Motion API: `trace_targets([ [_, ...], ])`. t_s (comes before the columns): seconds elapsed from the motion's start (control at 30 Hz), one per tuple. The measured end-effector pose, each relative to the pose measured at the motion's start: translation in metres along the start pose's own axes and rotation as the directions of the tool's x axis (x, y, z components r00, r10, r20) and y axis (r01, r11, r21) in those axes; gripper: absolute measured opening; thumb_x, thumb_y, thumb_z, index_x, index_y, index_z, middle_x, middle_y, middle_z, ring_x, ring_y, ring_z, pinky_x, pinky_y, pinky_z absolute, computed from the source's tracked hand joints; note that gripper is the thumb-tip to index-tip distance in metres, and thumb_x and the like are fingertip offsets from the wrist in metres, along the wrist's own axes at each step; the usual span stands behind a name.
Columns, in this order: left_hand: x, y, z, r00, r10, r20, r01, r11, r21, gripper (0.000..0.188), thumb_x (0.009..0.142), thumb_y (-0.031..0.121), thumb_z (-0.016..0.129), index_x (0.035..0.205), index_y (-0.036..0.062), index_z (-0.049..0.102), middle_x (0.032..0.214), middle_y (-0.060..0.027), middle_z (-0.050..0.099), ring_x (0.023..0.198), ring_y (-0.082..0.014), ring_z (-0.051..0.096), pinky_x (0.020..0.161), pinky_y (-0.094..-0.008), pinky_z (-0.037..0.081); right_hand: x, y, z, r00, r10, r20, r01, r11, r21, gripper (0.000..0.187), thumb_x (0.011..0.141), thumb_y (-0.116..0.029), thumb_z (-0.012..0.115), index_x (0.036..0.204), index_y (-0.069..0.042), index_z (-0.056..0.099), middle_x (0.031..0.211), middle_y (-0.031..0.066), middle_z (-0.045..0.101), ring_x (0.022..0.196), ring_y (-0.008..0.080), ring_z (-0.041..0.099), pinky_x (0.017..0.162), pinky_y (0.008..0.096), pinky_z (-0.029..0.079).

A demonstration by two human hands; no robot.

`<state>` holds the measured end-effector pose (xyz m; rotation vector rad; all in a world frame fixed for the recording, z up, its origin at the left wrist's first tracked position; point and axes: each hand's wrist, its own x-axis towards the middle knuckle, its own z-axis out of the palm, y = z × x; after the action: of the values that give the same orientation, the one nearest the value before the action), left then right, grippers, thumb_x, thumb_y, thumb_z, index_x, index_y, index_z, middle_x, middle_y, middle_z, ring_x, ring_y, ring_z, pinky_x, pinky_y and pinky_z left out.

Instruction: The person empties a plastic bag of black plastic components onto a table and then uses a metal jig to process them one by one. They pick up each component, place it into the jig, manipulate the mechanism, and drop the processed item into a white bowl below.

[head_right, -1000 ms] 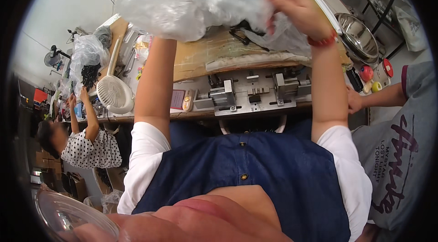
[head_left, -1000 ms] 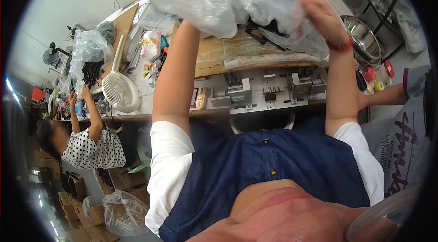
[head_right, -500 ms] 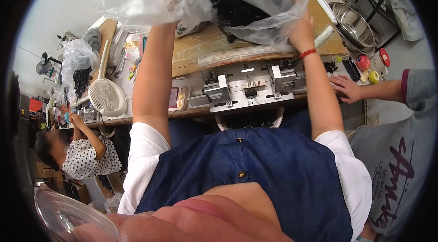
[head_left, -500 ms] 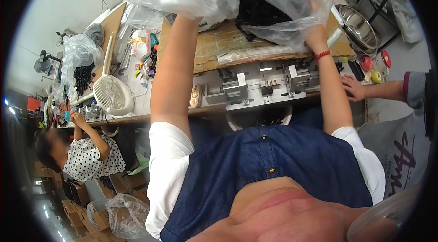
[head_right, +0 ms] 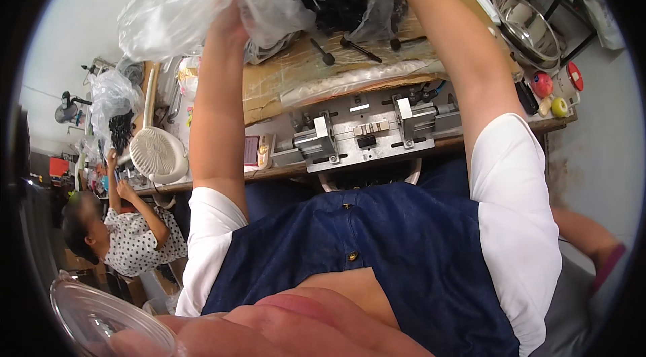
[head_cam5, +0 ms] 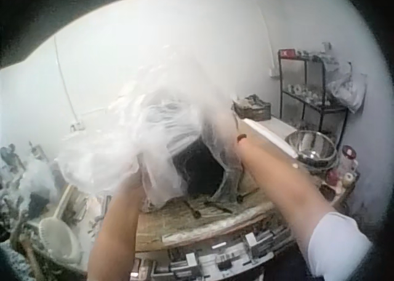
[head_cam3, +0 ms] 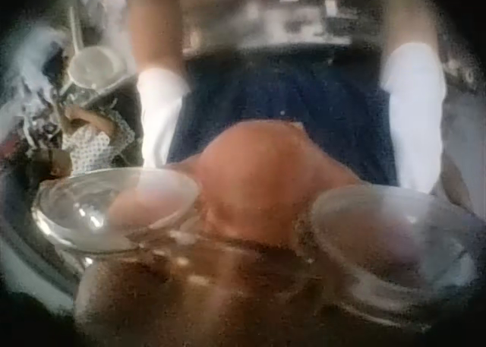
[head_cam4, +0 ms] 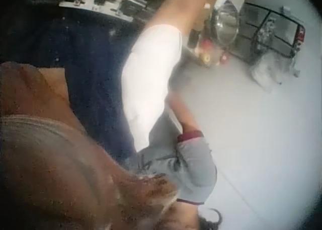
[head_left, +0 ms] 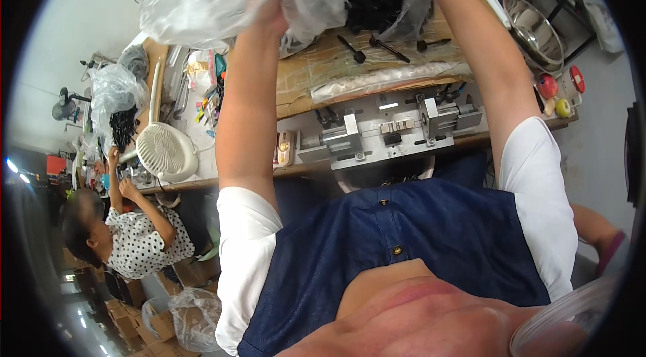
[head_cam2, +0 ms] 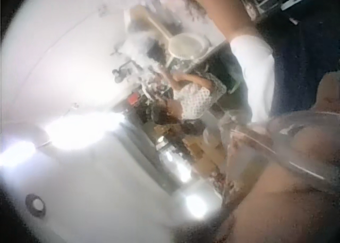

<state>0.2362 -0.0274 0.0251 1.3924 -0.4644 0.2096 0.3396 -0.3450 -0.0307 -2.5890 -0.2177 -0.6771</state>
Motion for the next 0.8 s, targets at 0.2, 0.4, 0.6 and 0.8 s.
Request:
trace_targets([
  [0.2,0.021,-0.026,-0.026,0.988,-0.144,0.051,0.146,0.988,-0.041,0.037,0.102,0.032,0.058,0.129,0.0074,0.063,0.113,-0.0096,0.070,0.102,-0.0241,0.067,0.090,-0.0423,0.056,-0.010,0.007,-0.016,0.997,-0.074,-0.038,0.078,0.986,0.150,0.025,0.094,-0.015,0.064,0.112,0.002,0.065,0.109,0.0129,0.066,0.096,0.0223,0.064,0.083,0.0365,0.052],
  [0.4,0.029,-0.031,-0.040,0.953,-0.262,0.149,0.277,0.957,-0.086,0.035,0.103,0.032,0.057,0.127,0.0068,0.064,0.113,-0.0094,0.070,0.102,-0.0233,0.067,0.090,-0.0420,0.057,-0.016,0.057,-0.088,0.971,-0.164,-0.175,0.201,0.955,0.217,0.019,0.096,-0.011,0.059,0.108,0.003,0.065,0.103,0.0116,0.067,0.091,0.0190,0.063,0.081,0.0329,0.052],
  [0.6,0.033,-0.033,-0.043,0.919,-0.315,0.237,0.356,0.922,-0.154,0.034,0.104,0.032,0.056,0.126,0.0061,0.064,0.113,-0.0091,0.070,0.103,-0.0225,0.067,0.090,-0.0417,0.057,-0.035,0.058,-0.174,0.787,-0.270,-0.555,0.497,0.811,0.310,0.016,0.098,-0.006,0.055,0.104,0.004,0.066,0.097,0.0102,0.067,0.087,0.0157,0.063,0.079,0.0293,0.051],
  [0.8,0.037,-0.035,-0.053,0.896,-0.331,0.295,0.402,0.887,-0.226,0.034,0.105,0.032,0.055,0.124,0.0055,0.064,0.112,-0.0089,0.070,0.103,-0.0218,0.067,0.090,-0.0414,0.057,-0.148,-0.120,-0.132,0.689,-0.667,-0.284,0.718,0.571,0.399,0.030,0.091,-0.013,0.062,0.118,0.001,0.064,0.114,0.0159,0.065,0.093,0.0299,0.062,0.086,0.0372,0.052],
])
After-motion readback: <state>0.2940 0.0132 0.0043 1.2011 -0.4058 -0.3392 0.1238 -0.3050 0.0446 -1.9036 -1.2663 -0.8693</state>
